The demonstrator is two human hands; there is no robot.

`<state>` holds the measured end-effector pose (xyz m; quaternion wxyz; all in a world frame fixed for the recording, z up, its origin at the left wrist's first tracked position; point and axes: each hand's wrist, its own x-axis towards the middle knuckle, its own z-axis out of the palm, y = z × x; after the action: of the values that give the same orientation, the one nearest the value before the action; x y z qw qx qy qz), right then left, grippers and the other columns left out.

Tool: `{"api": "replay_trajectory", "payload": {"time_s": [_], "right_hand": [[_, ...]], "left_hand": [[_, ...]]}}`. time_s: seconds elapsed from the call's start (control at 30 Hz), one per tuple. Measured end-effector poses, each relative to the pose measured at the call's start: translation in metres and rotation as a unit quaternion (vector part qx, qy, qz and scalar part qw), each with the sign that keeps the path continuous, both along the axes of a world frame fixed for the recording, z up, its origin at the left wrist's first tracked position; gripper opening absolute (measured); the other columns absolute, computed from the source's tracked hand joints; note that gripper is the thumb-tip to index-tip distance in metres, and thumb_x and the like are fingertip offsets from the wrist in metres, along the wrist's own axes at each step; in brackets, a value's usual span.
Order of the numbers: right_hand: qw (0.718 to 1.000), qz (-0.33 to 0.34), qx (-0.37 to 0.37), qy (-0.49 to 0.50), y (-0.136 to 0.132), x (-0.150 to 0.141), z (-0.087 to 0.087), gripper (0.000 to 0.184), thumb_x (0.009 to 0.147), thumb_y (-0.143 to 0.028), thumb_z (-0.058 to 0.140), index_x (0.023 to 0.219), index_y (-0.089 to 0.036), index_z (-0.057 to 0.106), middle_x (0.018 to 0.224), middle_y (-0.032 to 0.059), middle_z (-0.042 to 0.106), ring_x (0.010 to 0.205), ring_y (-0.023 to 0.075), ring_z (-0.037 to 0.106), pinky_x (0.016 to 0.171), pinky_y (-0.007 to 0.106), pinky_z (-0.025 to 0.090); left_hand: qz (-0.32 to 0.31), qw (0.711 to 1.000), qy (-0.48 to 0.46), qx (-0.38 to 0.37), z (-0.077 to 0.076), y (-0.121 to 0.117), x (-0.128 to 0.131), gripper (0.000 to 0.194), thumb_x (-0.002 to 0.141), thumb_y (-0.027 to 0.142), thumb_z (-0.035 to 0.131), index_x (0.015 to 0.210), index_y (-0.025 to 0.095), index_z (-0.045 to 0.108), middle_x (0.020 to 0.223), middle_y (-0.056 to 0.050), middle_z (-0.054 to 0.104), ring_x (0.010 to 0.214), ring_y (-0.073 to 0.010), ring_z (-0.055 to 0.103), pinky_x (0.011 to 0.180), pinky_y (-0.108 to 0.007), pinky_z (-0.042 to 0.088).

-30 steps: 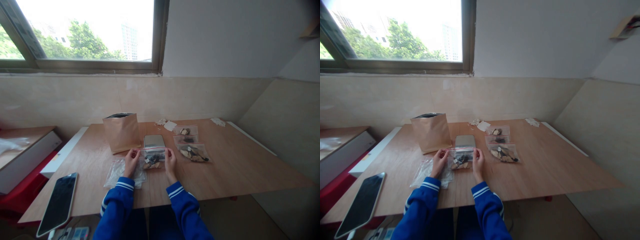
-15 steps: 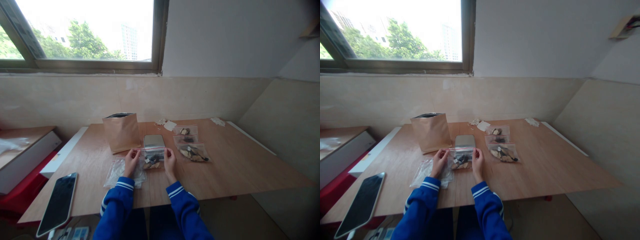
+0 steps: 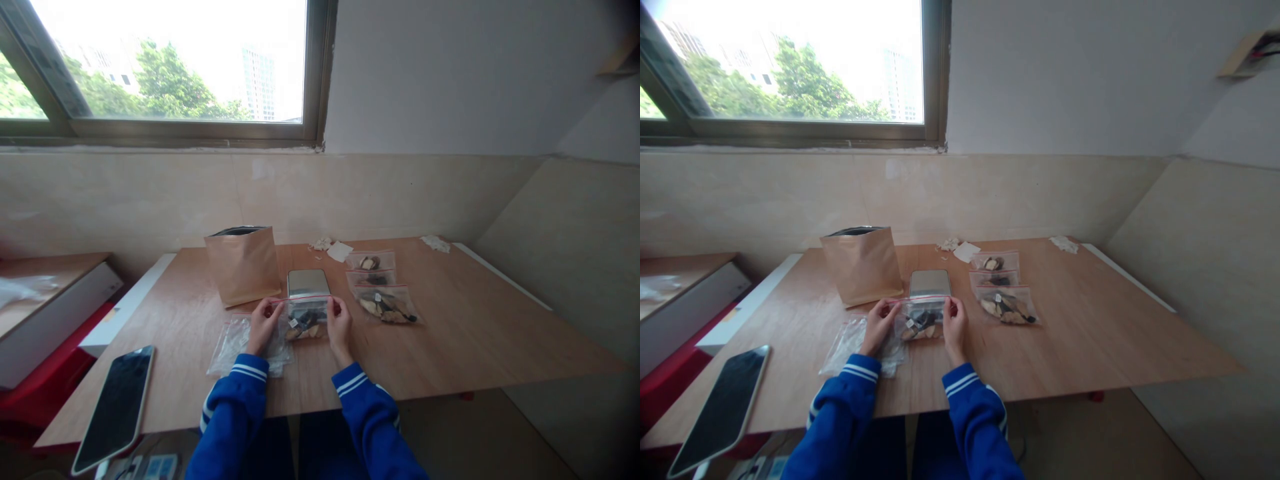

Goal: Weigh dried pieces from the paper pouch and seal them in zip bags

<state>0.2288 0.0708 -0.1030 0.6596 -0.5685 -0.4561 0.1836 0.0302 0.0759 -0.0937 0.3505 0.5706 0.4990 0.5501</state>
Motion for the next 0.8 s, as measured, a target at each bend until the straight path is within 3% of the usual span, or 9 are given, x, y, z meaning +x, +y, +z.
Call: {"api": "replay_trajectory", "payload": {"time_s": [0.4, 0.8], "right_hand": [[0.996, 0.056, -0.028, 0.059, -0.0028, 0.0004, 0.0017, 0.038, 0.084, -0.053, 0.054, 0.094, -0.017, 0.064, 0.086, 0.0057, 0.066, 0.075, 0.0190, 0.058, 0.070, 0.030, 0.045], [0.995, 0.080, -0.014, 0.058, -0.0060, -0.0018, 0.0059, 0.033, 0.081, -0.049, 0.060, 0.088, -0.017, 0.063, 0.081, 0.0034, 0.065, 0.072, 0.0169, 0.055, 0.069, 0.028, 0.042]], "left_hand": [[-0.007, 1.000, -0.019, 0.000, 0.0072, -0.0036, 0.0007, 0.032, 0.077, 0.046, 0.067, 0.088, 0.016, 0.067, 0.079, -0.004, 0.068, 0.070, -0.0159, 0.060, 0.064, -0.025, 0.045], [-0.022, 0.995, -0.090, -0.042, 0.0085, -0.0040, 0.0019, 0.034, 0.079, 0.050, 0.062, 0.085, 0.016, 0.057, 0.061, 0.005, 0.053, 0.047, -0.0070, 0.042, 0.044, -0.019, 0.032]]}}
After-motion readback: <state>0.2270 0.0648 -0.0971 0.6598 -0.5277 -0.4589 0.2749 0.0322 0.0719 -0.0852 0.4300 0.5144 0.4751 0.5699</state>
